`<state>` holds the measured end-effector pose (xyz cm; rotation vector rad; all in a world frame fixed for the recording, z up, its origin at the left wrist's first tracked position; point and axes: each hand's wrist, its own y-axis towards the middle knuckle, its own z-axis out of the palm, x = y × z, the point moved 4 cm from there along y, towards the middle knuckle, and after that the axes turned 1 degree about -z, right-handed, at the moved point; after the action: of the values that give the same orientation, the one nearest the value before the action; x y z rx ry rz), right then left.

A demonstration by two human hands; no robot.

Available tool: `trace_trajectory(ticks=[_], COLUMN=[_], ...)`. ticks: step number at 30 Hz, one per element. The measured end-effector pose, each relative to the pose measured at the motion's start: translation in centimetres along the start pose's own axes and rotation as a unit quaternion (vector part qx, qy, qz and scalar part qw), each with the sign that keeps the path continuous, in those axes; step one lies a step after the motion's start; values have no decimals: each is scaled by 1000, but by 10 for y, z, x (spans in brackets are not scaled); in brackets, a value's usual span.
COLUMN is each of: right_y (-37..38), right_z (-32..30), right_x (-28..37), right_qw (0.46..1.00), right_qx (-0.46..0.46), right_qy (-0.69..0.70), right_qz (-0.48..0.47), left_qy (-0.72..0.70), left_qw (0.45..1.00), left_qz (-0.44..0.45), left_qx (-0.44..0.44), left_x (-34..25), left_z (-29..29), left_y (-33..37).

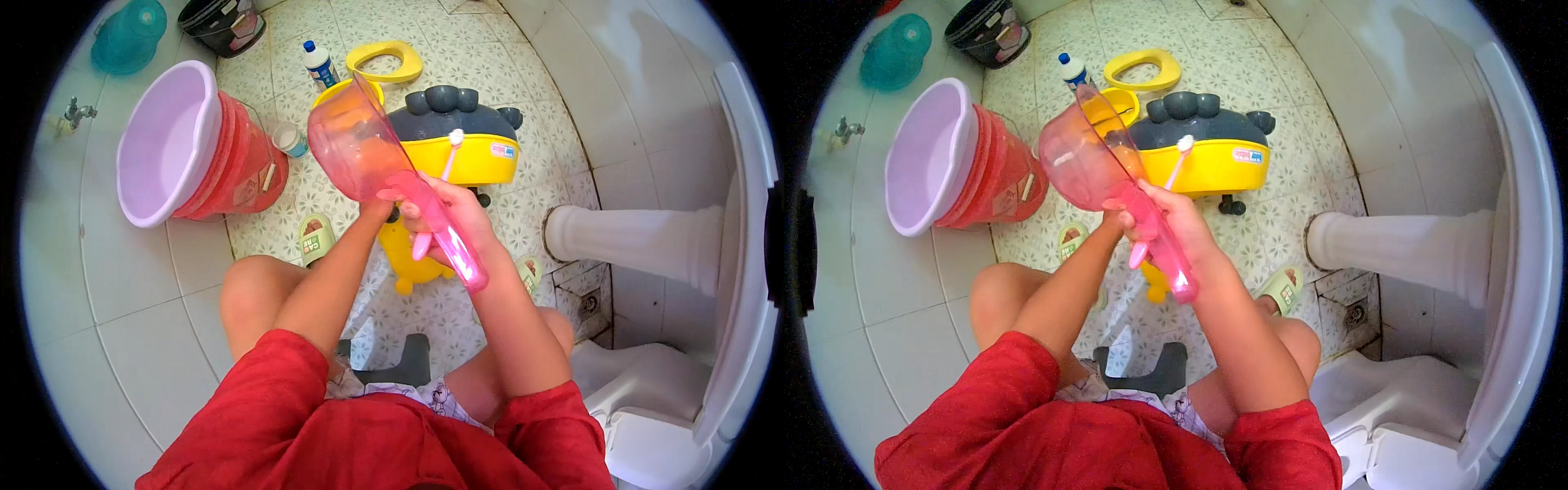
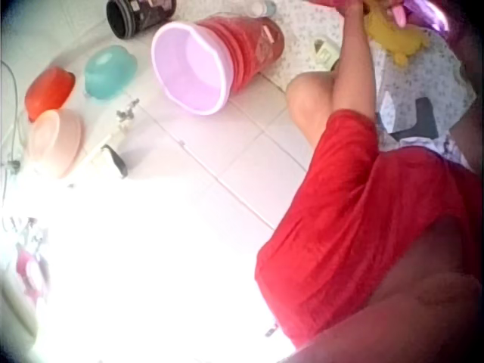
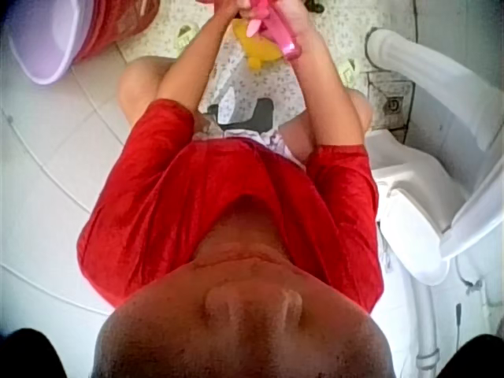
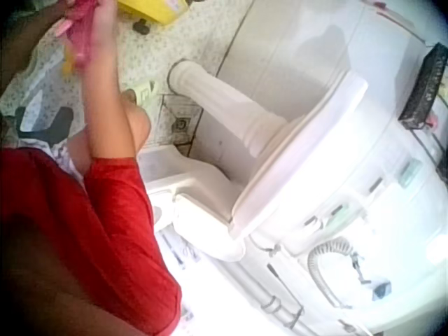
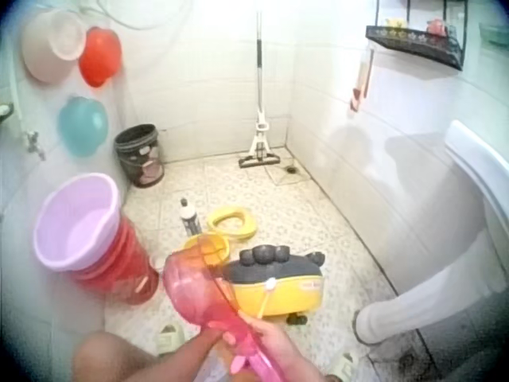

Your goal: The person scrubs a yellow and grey baby training chair with a toothbrush and rinses a pink scoop in a basin of water.

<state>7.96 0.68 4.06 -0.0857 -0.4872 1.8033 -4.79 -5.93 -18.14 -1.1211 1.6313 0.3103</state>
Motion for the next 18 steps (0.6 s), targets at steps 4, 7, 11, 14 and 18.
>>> trace_trajectory(ticks=[4,7,11,14,18], right_y=[5,-10,-16,-23,-25], right_z=[-1,4,-2,5,-5], right_x=[1,20,37,39,46], right_qw=[1000,989,983,984,971], right_qx=[-2,-92,-51,75,71], right_qy=[8,-78,-75,69,77], right_qz=[-2,-84,-162,-148,-215], left_qy=[-234,65,177,193,236], left_qw=[971,952,932,937,934], left_qz=[19,295,310,289,267], left_qx=[34,37,-62,-27,-42], left_x=[16,-65,-111,-137,-144], left_z=[21,9,0,0,2], left_y=[-16,-35,-43,-55,-58])
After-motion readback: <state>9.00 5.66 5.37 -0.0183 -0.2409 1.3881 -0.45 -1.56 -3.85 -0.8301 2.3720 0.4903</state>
